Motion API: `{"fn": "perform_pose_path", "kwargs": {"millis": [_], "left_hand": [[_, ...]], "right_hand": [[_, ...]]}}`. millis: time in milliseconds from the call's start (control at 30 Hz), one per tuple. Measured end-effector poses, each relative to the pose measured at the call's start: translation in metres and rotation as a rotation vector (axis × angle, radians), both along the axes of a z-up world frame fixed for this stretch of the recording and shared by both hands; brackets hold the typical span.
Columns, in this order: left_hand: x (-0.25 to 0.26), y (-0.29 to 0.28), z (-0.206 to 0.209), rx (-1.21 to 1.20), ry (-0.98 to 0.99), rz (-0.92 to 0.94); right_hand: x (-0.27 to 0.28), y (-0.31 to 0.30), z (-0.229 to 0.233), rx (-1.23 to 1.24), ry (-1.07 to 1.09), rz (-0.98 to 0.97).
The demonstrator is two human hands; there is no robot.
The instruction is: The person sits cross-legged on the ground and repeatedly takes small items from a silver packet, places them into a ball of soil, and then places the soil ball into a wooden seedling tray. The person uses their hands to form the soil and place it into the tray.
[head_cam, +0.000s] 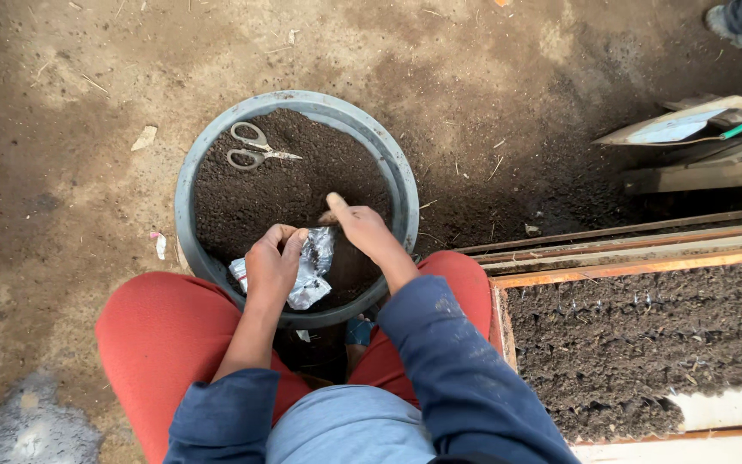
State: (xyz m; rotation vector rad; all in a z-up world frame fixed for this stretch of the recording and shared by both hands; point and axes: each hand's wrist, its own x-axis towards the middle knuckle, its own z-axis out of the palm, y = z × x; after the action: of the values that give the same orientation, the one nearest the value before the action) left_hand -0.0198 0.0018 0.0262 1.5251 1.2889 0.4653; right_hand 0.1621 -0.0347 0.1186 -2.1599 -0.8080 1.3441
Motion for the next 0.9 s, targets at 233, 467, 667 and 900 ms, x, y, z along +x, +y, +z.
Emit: {"fn": "perform_pose_path", "kwargs": {"millis": [233,467,667,900], "left_hand": [[-0.003,-0.007,-0.010,0.051,-0.017,-0.014],[-0.005,-0.009,0.002,0.145,-0.078,-0.052],[-0.008,-0.005,-0.016,0.184,-0.062,-0.084],[-0.012,-0.009,0.063,0.462,-0.021,-0.252]], "right_hand": [[-0.013,-0.037,-0.067,0.485,0.305,-0.252],[-0.024,-0.038,-0.094,0.468,0.289,-0.295],[-0.020,-0.043,-0.079,0.457,0.193,-0.043],[-0.021,-0.042,-0.046,0.614,-0.386,0.396]]}}
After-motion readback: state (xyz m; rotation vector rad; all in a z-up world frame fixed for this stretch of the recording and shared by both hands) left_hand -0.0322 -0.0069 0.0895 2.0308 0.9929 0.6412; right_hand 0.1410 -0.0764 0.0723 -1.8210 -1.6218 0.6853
